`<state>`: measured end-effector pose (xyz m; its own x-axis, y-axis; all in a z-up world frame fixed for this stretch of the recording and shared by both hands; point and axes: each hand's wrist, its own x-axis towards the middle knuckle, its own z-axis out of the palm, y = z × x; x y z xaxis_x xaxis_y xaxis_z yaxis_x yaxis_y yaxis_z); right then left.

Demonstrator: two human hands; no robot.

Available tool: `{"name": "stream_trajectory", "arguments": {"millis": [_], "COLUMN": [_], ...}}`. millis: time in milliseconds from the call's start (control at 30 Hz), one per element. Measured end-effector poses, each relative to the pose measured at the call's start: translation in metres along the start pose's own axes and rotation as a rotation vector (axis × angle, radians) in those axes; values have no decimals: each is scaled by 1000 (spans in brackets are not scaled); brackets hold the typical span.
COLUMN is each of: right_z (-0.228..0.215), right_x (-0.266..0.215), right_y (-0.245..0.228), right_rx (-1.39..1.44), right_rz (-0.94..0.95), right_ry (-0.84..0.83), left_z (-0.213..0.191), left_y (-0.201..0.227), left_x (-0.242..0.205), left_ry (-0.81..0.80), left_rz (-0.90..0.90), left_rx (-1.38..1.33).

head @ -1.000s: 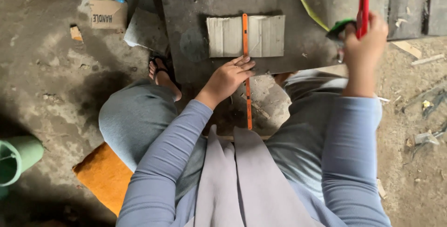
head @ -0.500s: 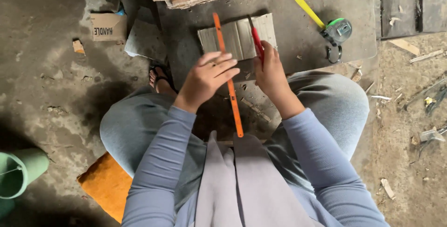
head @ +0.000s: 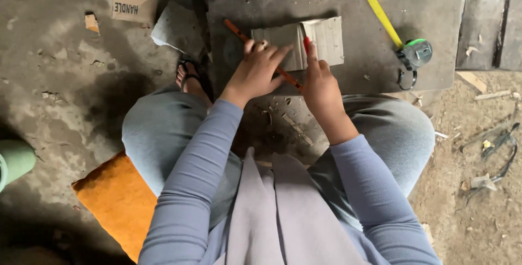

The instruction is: Measuring and cutting small rectangular pieces of cardboard using a utility knife and a tape measure.

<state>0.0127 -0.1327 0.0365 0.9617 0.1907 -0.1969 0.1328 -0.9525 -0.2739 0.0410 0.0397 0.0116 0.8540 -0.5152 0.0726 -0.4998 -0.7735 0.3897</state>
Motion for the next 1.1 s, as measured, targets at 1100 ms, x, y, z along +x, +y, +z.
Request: {"name": "stream_trajectory", "arguments": {"millis": [1100], "right_z": [8], "right_x": [2], "right_y": [-4], "right_rx": [193], "right_rz": [-18], "right_ry": [14], "left_z": [-7], "left_y": [6], "left_x": [23], "left_ry": [112], "left_rz": [6], "left_rx": [40]}}
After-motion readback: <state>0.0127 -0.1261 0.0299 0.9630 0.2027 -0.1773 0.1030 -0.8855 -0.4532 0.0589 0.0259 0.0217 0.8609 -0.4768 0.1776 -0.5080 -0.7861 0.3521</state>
